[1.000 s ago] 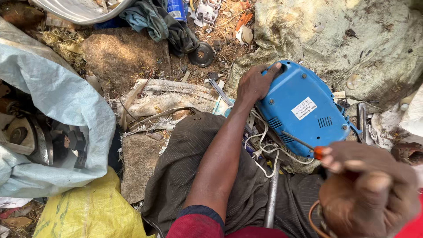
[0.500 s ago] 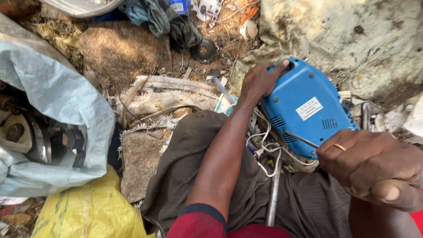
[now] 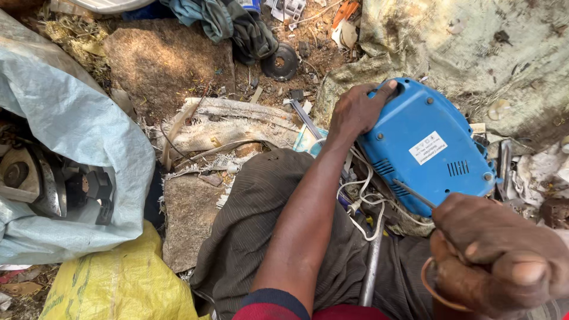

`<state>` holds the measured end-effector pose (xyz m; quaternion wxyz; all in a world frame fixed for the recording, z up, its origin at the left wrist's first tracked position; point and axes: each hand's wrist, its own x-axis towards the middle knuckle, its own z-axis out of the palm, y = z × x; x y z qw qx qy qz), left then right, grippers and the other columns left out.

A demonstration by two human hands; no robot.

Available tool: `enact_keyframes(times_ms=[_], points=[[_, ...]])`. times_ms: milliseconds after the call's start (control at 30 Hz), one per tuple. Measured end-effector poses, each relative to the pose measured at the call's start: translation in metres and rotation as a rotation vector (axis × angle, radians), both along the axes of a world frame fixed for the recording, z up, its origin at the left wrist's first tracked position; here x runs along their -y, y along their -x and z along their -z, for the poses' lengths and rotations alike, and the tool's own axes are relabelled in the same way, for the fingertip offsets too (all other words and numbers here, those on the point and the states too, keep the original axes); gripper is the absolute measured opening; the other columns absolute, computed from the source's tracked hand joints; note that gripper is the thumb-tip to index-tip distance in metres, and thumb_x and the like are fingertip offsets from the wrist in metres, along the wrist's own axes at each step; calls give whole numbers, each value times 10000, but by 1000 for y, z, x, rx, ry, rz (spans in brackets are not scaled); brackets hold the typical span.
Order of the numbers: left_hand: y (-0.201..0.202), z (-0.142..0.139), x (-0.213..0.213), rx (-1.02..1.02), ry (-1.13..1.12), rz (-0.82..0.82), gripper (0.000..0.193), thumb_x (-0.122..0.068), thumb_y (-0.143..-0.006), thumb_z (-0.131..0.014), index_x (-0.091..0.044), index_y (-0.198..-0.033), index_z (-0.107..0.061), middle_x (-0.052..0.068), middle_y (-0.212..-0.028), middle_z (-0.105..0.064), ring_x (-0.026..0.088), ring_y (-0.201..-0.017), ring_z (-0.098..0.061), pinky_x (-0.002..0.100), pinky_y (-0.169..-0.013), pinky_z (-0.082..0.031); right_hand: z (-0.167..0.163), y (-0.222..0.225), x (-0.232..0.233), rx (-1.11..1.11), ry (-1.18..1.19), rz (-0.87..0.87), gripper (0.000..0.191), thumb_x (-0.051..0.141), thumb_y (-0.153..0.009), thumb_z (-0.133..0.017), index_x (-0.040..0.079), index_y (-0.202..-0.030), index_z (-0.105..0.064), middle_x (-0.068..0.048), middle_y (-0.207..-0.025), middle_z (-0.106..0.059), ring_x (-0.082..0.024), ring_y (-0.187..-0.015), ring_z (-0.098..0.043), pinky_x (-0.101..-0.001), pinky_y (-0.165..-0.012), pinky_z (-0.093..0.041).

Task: The person disassembles a blue and white electric motor using a screwdriver and pliers. They remove the outer casing, detach the internal motor component, and place the parts on the ground.

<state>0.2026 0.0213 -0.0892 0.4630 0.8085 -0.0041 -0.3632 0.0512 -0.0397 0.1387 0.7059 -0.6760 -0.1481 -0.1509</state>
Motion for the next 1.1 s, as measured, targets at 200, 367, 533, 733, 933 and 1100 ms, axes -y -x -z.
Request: enact_keyframes(times_ms=[200,367,533,733,933,1100], points=[[-2,-9,-2,-41,30,3,803,-766,-852,-446,-175,-1340,-683,187,-1290,-697,362,-1203,-667,537,-1018,-509,-33,-7,31,-182,-85,-467,451,339,-1008,-578,109,-620,-579,-8,-489,-542,-162,-439,-468,-385,-445,-408],[0,-11,-3,64,19,-22,820,-778,-863,-446,-143,-1316,-699,202,-1326,-666,388,-1256,-605,519,-1070,-464,-22,48,-9,-92,197,486,466,384,-1182,-485,28,-880,-485,-98,-674,-511,-217,-527,-502,-395,-562,-498],[5,1,-2,74,11,-18,847,-786,-871,-431,-124,-1336,-684,208,-1302,-681,377,-1262,-605,510,-1063,-471,-2,30,-37,56,156,859,443,415,-1125,-441,72,-848,-396,-87,-544,-370,-183,-432,-358,-373,-445,-380],[0,-7,-2,-99,10,3,850,-775,-854,-449,-126,-1363,-655,195,-1294,-699,358,-1149,-713,504,-993,-549,-23,3,22,-142,35,-362,465,419,-1079,-491,116,-726,-474,-11,-542,-470,-140,-485,-454,-343,-519,-438],[-7,-56,-19,128,53,-83,728,-740,-821,-519,-202,-1266,-726,170,-1251,-683,374,-1132,-645,537,-912,-508,-52,63,38,-342,226,113,429,370,-1066,-534,66,-768,-591,-84,-691,-601,-206,-685,-578,-366,-715,-508],[-23,-78,-47,314,53,-169,715,-727,-883,-488,-160,-1238,-740,119,-1009,-785,304,-958,-762,489,-850,-576,-73,114,63,-502,745,383,494,427,-1156,-436,-39,-1124,-596,-197,-1083,-662,-251,-1037,-682,-362,-1014,-549]])
